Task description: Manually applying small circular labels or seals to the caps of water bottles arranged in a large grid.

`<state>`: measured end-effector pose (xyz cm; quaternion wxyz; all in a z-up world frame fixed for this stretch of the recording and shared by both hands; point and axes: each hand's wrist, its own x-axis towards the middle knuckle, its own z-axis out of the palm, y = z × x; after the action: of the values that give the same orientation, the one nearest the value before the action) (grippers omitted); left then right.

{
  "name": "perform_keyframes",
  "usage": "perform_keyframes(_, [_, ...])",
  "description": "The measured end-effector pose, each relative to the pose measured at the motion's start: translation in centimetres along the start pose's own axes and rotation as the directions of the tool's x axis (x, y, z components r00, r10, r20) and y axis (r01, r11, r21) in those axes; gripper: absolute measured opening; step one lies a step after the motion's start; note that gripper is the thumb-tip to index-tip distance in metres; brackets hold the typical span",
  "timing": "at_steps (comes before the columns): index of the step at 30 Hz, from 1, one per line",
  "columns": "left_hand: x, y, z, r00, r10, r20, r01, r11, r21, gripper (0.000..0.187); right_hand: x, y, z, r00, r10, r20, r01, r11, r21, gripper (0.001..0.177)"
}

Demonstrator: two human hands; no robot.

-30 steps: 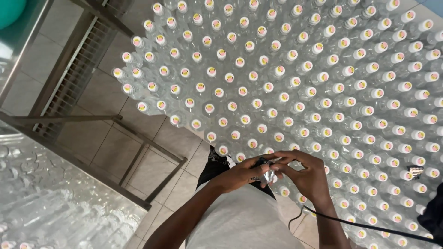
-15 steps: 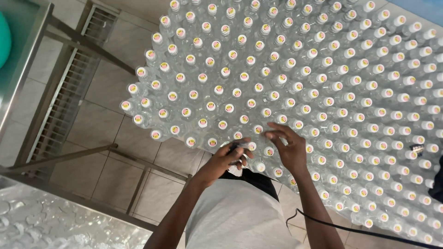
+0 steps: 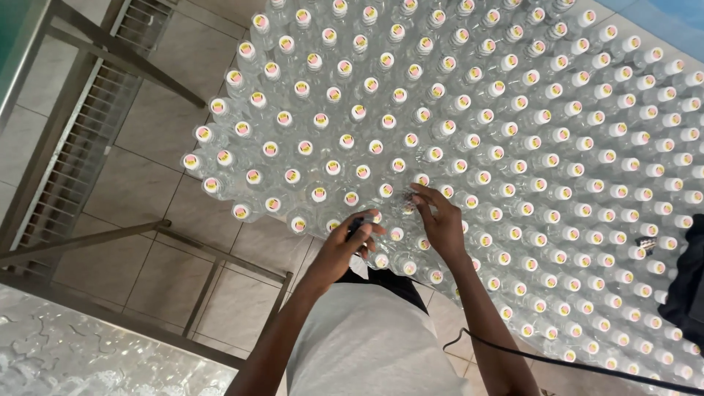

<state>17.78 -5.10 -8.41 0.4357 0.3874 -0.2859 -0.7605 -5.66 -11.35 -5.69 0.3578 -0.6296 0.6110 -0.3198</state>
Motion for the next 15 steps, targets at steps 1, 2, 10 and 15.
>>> perform_keyframes(1, [0.4, -0.9, 0.5, 1.000, -0.002, -0.004, 0.002, 1.000, -0.002, 0.056, -0.2, 0.1, -0.2, 1.000, 0.002, 0.005, -0.002, 1.000, 0.000, 0.029])
perform_keyframes(2, [1.0, -1.7, 0.8, 1.000, 0.029, -0.003, -0.029, 0.999, 0.038, 0.054, -0.1, 0.2, -0.3, 1.000, 0.018, -0.008, -0.017, 1.000, 0.025, 0.028])
perform_keyframes(10, [0.5, 3.0, 7.0, 0.981, 0.173, 0.091, -0.192, 0.942, 0.277, 0.055, -0.8, -2.7, -2.3, 0.993, 0.085, -0.077, -0.081, 0.995, 0.063, 0.029])
perform_keyframes(15, [1.3, 1.1, 7.7, 0.978, 0.160, 0.132, -0.194, 0.931, 0.309, 0.056, -1.2, -4.6, -3.0, 0.984, 0.154, -0.095, -0.143, 0.984, 0.107, 0.030])
